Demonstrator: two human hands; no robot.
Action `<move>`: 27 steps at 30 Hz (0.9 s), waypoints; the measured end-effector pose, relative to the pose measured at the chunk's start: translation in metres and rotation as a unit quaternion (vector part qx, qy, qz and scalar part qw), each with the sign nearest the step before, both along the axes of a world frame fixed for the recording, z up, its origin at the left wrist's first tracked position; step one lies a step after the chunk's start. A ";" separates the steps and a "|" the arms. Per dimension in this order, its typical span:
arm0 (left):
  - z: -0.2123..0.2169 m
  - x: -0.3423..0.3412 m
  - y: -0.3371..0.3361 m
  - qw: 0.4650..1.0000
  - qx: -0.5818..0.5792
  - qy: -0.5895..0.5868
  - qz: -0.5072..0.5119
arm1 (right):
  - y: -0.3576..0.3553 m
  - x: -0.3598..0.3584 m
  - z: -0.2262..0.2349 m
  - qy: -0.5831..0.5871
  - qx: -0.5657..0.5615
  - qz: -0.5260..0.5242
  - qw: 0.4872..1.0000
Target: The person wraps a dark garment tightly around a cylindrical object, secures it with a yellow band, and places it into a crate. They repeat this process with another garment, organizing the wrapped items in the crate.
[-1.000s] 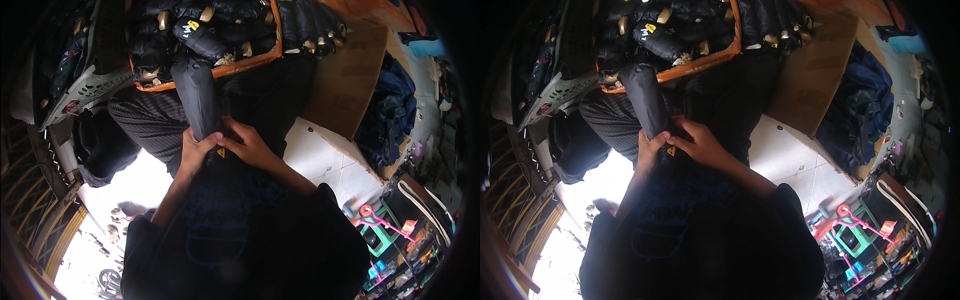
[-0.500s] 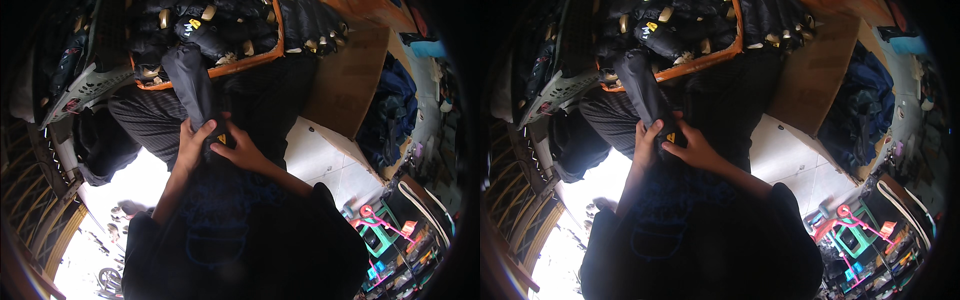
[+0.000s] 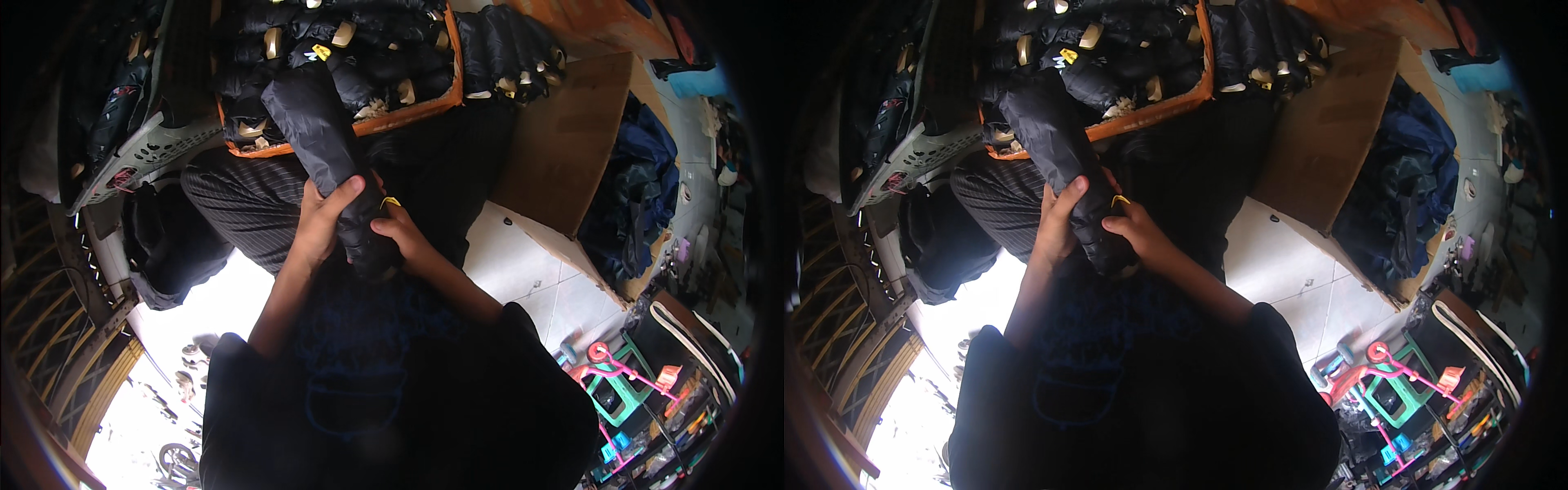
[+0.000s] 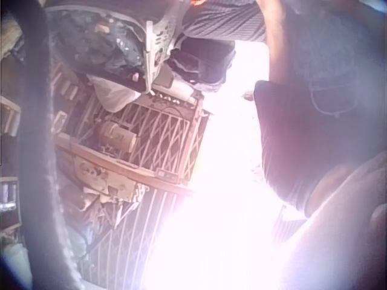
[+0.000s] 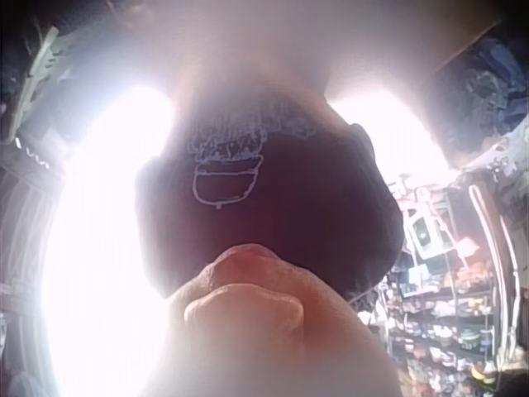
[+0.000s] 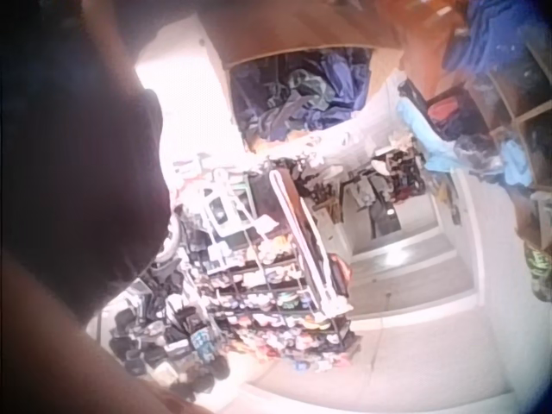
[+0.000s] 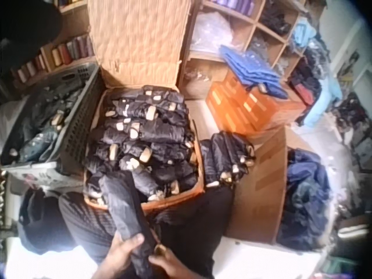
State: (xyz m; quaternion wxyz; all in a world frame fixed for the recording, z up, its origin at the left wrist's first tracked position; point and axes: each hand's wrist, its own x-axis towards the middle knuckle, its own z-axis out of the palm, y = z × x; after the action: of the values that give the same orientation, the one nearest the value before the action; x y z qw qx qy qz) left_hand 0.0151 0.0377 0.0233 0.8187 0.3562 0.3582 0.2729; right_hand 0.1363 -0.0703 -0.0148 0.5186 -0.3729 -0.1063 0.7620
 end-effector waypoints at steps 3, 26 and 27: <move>0.007 0.006 -0.004 0.995 0.033 0.075 0.059 | 0.009 0.004 0.018 -0.101 0.018 -0.004 0.995; 0.026 -0.012 0.020 0.671 0.711 0.202 -0.066 | 0.017 0.019 0.031 -0.358 0.035 -0.047 0.932; 0.024 -0.011 0.020 0.663 0.720 0.192 -0.069 | 0.017 0.018 0.030 -0.361 0.037 -0.062 0.930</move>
State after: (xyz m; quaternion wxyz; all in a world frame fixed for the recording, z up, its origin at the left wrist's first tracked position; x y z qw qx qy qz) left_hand 0.0046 0.0580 0.0469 0.2363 0.9032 0.1733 0.3137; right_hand 0.1543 -0.0531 0.0152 0.5047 -0.6094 -0.2911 0.5377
